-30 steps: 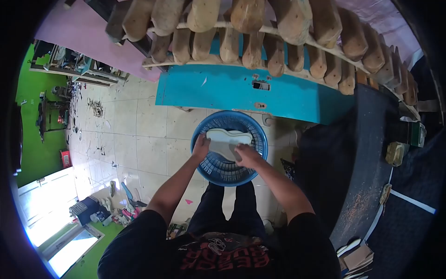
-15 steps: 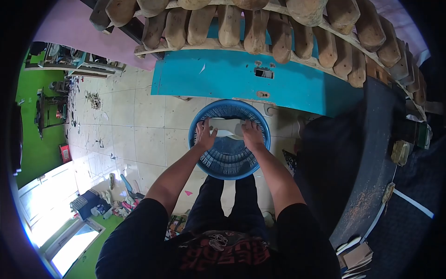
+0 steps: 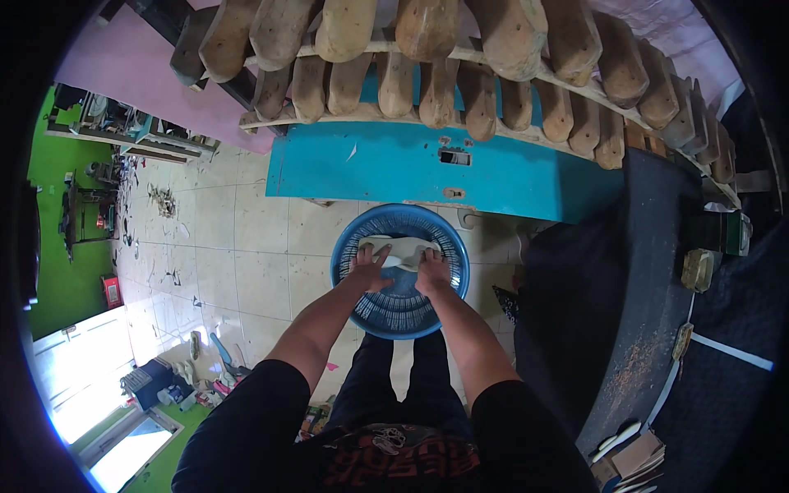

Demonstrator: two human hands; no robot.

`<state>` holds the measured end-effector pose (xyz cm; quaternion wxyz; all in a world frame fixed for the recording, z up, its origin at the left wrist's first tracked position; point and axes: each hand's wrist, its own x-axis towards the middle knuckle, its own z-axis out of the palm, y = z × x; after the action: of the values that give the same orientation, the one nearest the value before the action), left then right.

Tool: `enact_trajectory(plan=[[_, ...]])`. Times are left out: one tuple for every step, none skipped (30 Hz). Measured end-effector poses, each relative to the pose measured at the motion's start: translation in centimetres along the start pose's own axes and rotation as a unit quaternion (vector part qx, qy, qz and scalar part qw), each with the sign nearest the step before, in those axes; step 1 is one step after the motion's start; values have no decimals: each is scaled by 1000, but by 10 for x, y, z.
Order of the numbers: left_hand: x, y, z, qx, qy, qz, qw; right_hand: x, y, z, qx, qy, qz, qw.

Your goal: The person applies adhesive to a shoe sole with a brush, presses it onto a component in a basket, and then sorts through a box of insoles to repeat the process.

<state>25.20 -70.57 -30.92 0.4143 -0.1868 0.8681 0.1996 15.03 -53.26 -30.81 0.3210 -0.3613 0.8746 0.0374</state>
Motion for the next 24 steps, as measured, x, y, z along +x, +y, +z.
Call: enact_trajectory(plan=[[3, 4, -3, -2, -8, -11, 1000, 11, 1, 4, 9, -41, 27, 999], [5, 8, -5, -1, -2, -7, 1000, 20, 1, 8, 6, -67, 39, 997], [11, 9, -1, 20, -11, -14, 1000, 17, -1, 3, 5, -61, 41, 997], [13, 10, 0, 42, -20, -21, 999, 8, -5, -2, -38, -53, 32, 997], [16, 10, 1, 42, -15, -22, 999, 0, -9, -6, -80, -44, 22, 996], [15, 11, -1, 55, -13, -23, 998, -2, -10, 3, -88, -29, 29, 995], [12, 12, -5, 67, -11, -24, 997, -1, -13, 5, -88, -25, 27, 995], [8, 14, -7, 84, -13, -24, 996, 0, -16, 6, -84, -40, 46, 995], [8, 16, -5, 85, -11, -25, 996, 1, -18, 6, -79, -57, 65, 993], [7, 19, -2, 82, -5, -36, 996, 5, -19, 4, -74, -83, 73, 991], [5, 22, 0, 77, 1, -46, 996, 3, -18, 3, -74, -81, 74, 991], [4, 24, 2, 78, 5, -45, 996, 0, -16, 2, -58, -68, 68, 994], [3, 26, 1, 57, 0, -49, 997, -1, -13, 0, -43, -52, 62, 996], [2, 27, 0, 38, -4, -53, 998, -3, -12, -2, -44, -44, 63, 996], [2, 26, 3, 41, 3, -52, 998, -6, -11, -3, -31, -20, 56, 998], [3, 23, 8, 40, 10, -49, 998, -11, -11, -2, -17, 4, 50, 999], [2, 18, 13, 41, 17, -45, 998, -16, -9, -2, -15, 11, 53, 998], [-6, 14, 13, 34, 26, -29, 999, -24, -6, -1, 8, 27, 48, 998], [-10, 8, 17, 36, 32, -27, 998, -34, -2, -2, 29, 43, 42, 998], [-15, 3, 20, 43, 41, -6, 998, -48, 1, -2, 75, 85, 37, 993], [-20, -2, 23, 50, 51, 15, 997, -57, 7, 0, 72, 94, 36, 992], [-24, -6, 26, 50, 62, 15, 997, -65, 15, 2, 102, 123, -4, 987], [-29, -10, 27, 25, 53, 15, 998, -72, 22, 2, 131, 154, -46, 978], [-35, -14, 28, -1, 45, 16, 999, -83, 27, -2, 132, 173, -60, 974]])
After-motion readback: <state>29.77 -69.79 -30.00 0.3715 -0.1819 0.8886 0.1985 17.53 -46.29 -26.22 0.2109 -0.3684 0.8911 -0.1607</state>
